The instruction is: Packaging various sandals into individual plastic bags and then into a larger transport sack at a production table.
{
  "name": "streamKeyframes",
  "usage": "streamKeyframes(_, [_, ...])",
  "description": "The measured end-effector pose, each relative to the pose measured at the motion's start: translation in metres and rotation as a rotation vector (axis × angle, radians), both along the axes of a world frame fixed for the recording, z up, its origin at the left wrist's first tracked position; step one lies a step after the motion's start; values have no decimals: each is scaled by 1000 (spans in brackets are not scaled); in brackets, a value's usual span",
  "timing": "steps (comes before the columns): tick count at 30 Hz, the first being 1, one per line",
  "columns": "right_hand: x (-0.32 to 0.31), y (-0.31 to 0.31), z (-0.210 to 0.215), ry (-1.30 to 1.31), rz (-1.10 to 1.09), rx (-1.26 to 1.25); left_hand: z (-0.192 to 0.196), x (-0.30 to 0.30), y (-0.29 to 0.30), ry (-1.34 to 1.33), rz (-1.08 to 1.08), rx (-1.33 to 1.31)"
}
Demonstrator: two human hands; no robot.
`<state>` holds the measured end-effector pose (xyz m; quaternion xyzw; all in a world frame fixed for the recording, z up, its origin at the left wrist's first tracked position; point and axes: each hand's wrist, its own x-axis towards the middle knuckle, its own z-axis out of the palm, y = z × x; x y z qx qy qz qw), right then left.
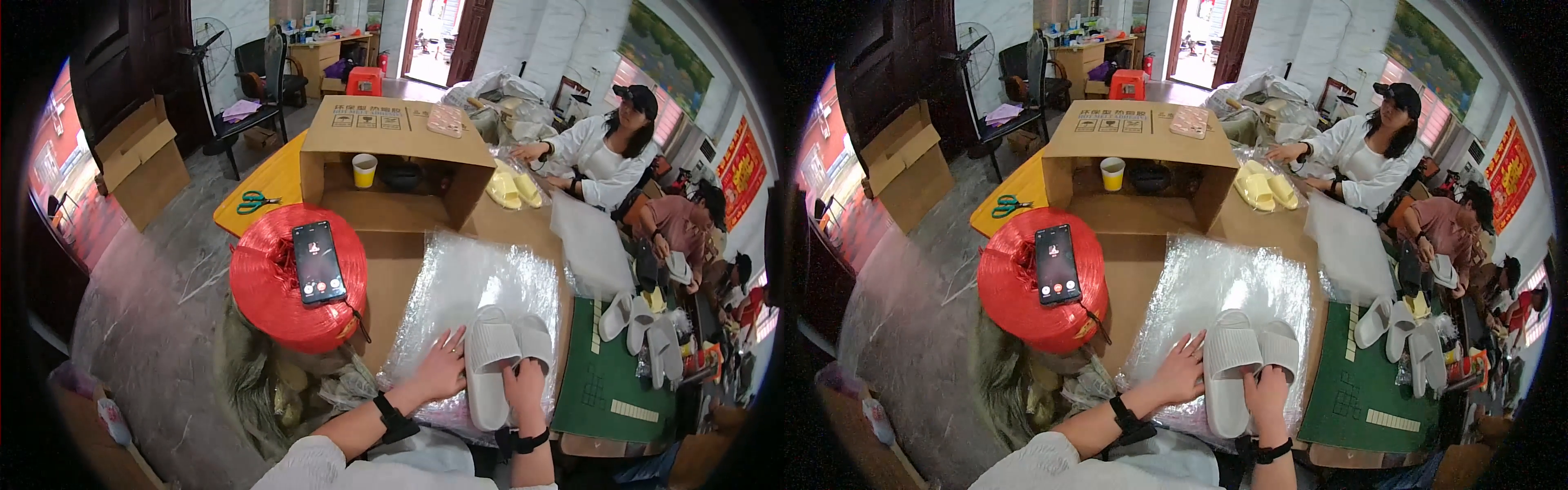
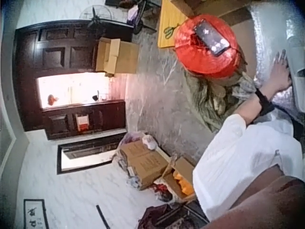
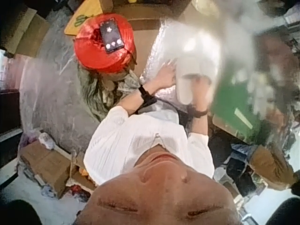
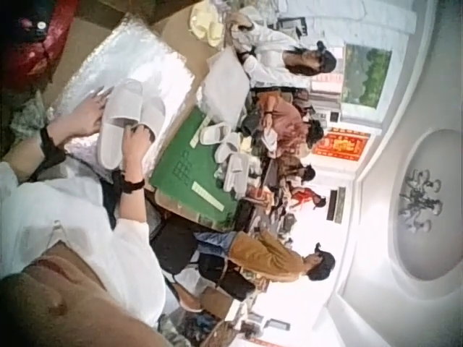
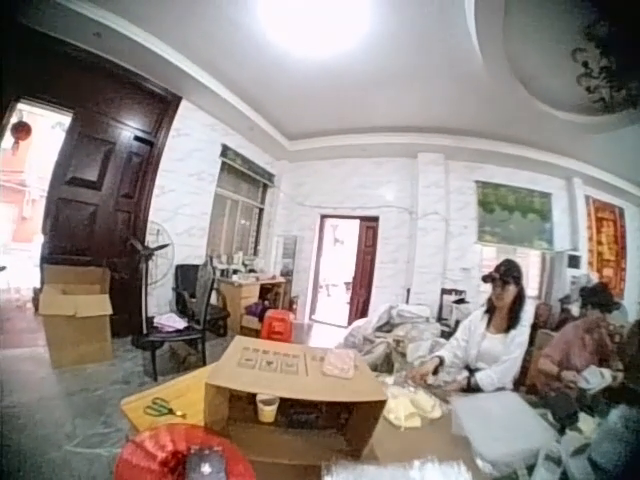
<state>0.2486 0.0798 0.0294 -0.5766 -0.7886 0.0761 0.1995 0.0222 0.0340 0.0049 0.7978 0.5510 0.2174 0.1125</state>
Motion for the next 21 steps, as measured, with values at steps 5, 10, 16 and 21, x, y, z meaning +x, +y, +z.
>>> streamKeyframes(5, [3,4,11,21,31,-201,-6,-2,1,-6,10,7])
streamKeyframes(10, [17,-8,40,300,245,-342,-10,-4,3,-38,12,39])
streamKeyframes(16, [13,-8,32,261,244,-214,-10,0,2,-27,3,75])
streamKeyframes(21, [9,12,18,81,169,-238,-12,0,3,-28,17,63])
